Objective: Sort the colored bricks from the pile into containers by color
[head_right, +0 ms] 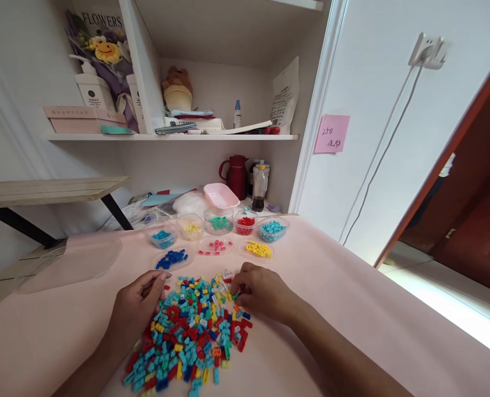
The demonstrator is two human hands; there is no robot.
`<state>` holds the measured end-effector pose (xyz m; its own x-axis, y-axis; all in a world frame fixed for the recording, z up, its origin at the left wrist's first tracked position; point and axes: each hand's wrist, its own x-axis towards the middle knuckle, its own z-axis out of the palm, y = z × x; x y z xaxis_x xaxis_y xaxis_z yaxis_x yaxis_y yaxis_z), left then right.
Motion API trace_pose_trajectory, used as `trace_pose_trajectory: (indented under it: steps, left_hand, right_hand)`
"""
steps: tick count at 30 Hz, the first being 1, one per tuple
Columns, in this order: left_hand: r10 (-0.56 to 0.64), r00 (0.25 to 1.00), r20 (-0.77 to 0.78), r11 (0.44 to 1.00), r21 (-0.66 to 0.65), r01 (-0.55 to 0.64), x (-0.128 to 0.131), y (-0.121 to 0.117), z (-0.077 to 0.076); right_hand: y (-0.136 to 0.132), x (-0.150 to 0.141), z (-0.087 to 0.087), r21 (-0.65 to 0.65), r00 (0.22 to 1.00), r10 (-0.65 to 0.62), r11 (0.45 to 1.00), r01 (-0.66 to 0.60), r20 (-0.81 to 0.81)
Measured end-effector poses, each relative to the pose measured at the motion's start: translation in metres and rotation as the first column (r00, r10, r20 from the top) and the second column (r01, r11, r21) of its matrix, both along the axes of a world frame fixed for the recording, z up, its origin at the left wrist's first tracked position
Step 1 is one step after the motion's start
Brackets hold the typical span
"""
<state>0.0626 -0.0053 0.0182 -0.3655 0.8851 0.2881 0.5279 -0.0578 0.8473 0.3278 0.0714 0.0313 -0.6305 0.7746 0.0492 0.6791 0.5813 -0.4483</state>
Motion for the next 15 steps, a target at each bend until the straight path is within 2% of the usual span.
trace_pose_trajectory:
  steps: [5, 8, 11, 13, 15]
  left_hand:
    - [-0.004, 0.999, -0.035, 1.000, 0.005, 0.004, -0.0009, -0.0001, -0.0012]
    - [-0.006, 0.999, -0.043, 1.000, 0.008, 0.007, -0.0018, -0.0001, -0.0026]
    - [-0.011, 0.999, -0.042, 1.000, 0.017, 0.012, -0.0026, 0.0003, -0.0029]
    - [-0.009, 0.999, -0.046, 1.000, 0.020, 0.010, -0.0030, 0.0009, -0.0023]
    - [-0.005, 0.999, -0.047, 1.000, 0.013, 0.005, -0.0033, 0.0015, -0.0014]
  right_hand:
    - [-0.0020, -0.0048, -0.0011, 0.020, 0.999, -0.021, 1.000, 0.021, -0.027]
    - [-0.0003, -0.0069, -0.0021, -0.026, 0.987, -0.030, 0.999, 0.027, -0.160]
    - [0.0024, -0.0065, -0.0001, -0.223, 0.908, -0.124, 0.974, 0.035, -0.400]
    - [0.0034, -0.0052, 0.0022, -0.420, 0.803, -0.233, 0.907, -0.024, -0.548]
    - [0.0037, -0.0038, 0.0038, -0.561, 0.684, -0.325, 0.814, -0.149, -0.653]
